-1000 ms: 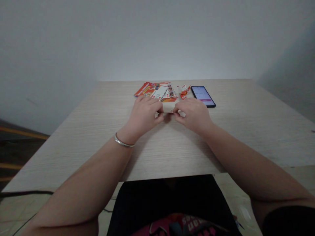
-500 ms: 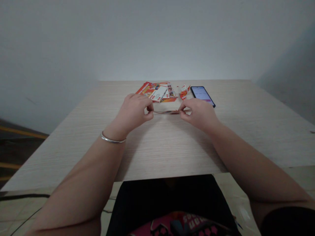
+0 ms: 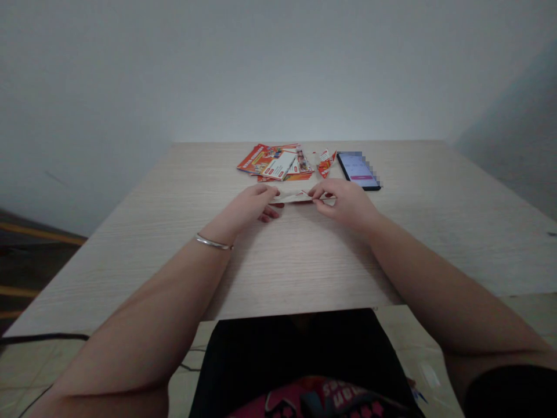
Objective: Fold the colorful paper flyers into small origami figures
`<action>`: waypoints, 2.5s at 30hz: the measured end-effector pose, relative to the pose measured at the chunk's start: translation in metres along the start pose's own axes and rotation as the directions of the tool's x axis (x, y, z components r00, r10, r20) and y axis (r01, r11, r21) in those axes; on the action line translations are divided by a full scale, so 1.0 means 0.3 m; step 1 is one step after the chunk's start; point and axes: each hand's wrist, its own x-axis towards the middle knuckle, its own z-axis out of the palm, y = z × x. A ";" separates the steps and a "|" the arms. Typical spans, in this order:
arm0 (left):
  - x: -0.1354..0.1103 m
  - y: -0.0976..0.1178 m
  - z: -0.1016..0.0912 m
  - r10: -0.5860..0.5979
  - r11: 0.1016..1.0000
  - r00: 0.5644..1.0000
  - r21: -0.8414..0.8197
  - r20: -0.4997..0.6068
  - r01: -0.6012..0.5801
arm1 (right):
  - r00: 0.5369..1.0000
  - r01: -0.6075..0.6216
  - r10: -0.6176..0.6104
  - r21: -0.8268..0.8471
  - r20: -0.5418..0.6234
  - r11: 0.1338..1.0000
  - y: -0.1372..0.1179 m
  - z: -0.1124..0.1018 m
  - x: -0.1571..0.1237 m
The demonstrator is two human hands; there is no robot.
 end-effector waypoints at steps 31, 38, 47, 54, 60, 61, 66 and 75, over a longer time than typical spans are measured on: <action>-0.018 -0.003 -0.024 0.413 0.890 0.893 0.127 0.178 -0.437 | 0.973 -0.147 0.156 0.063 -0.173 0.987 0.039 -0.005 0.007; -0.027 -0.003 -0.011 0.480 0.824 0.845 0.208 0.234 -0.526 | 0.995 -0.069 0.073 0.054 -0.064 0.996 0.037 0.021 0.010; -0.013 -0.018 -0.006 0.387 0.873 0.846 0.149 0.367 -0.464 | 0.998 0.027 -0.033 0.107 0.058 0.994 0.021 0.020 0.010; -0.025 -0.007 0.004 0.294 0.928 0.891 0.120 0.345 -0.353 | 0.990 -0.009 0.054 0.314 -0.134 0.949 0.009 0.030 0.006; -0.026 -0.007 0.004 0.269 0.940 0.892 0.101 0.364 -0.325 | 0.996 0.053 -0.031 0.278 -0.083 0.959 0.008 0.017 0.006; -0.026 -0.007 0.004 0.264 0.942 0.893 0.102 0.364 -0.319 | 0.996 0.054 -0.031 0.284 -0.084 0.957 0.007 0.016 0.005; -0.025 -0.007 0.006 0.258 0.947 0.897 0.092 0.360 -0.309 | 0.997 0.026 -0.002 0.290 -0.081 0.957 0.000 0.017 0.001; -0.021 0.000 0.016 0.511 0.844 0.822 0.037 0.250 -0.536 | 0.993 0.001 0.025 0.219 -0.117 0.976 -0.021 0.015 0.010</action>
